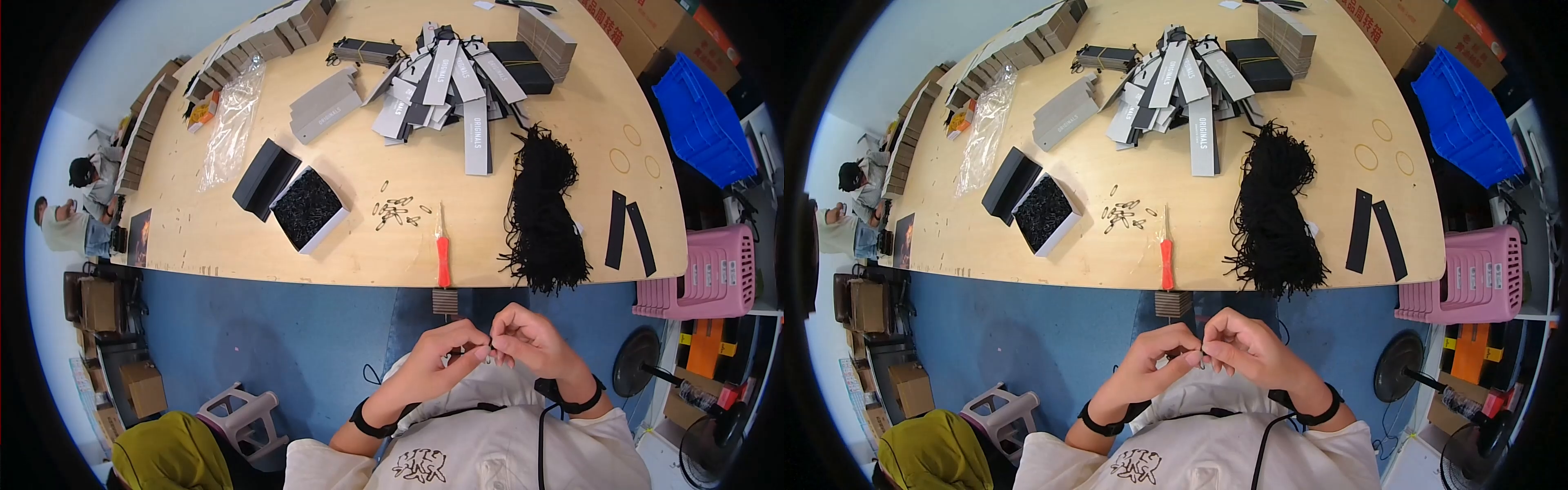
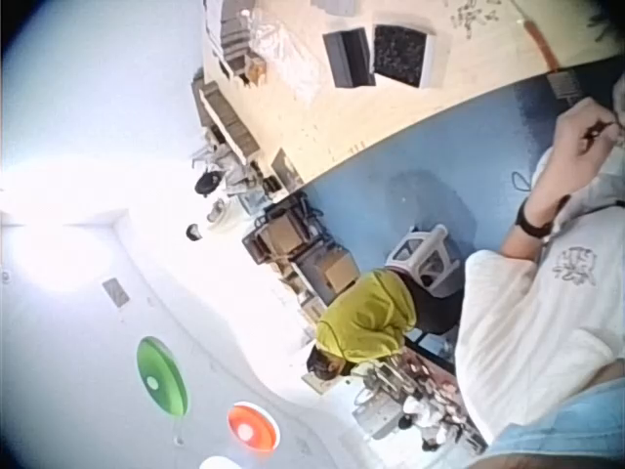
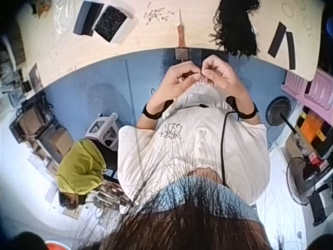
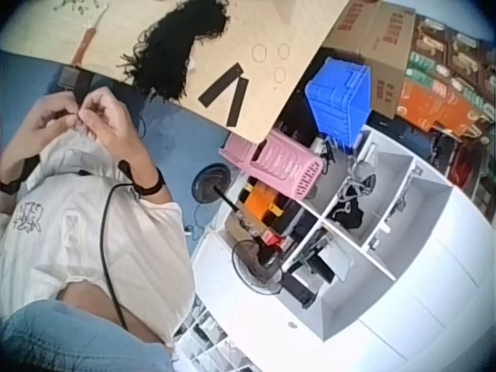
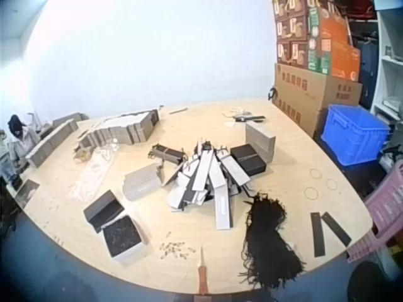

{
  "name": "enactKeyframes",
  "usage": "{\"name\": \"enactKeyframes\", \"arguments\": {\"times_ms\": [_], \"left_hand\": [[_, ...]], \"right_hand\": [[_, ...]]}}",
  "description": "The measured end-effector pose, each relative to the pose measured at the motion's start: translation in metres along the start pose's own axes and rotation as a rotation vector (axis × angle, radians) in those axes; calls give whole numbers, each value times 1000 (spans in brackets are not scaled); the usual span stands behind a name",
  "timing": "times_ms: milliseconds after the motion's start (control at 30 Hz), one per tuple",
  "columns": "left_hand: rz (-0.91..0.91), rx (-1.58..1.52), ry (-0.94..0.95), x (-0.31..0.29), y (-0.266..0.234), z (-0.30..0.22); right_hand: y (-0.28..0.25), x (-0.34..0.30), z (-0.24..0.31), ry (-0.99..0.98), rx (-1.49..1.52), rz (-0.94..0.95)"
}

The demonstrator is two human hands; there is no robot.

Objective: Threading elastic cords through pre-cut tags and tying them.

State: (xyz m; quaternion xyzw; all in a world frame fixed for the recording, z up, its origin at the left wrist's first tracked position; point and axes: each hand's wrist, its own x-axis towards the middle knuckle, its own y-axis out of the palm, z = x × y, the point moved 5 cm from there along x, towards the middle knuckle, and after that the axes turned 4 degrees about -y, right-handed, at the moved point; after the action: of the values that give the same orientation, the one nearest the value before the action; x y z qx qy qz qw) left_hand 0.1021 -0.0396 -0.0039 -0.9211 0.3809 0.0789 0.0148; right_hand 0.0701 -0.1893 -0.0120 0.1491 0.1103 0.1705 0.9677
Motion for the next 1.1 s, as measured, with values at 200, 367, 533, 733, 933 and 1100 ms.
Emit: {"name": "enactKeyframes", "arguments": {"times_ms": [200, 367, 533, 733, 933, 1100], "left_hand": [[38, -190, 2, 0, 2, 4], [57, -175, 2, 0, 1, 6], [100, -182, -64, -2, 2, 11], [205, -323, -163, -5, 6, 14], [208, -516, -328, -7, 3, 14], [-3, -352, -108, -3, -4, 8]], "right_hand": [[1, 0, 6, -75, 116, -14], [-2, 3, 21, -172, -222, -10], [-3, 6, 29, -254, -448, 76], [-2, 6, 23, -92, -330, 103], [6, 5, 22, -137, -340, -94], [6, 5, 11, -69, -36, -169]]}}
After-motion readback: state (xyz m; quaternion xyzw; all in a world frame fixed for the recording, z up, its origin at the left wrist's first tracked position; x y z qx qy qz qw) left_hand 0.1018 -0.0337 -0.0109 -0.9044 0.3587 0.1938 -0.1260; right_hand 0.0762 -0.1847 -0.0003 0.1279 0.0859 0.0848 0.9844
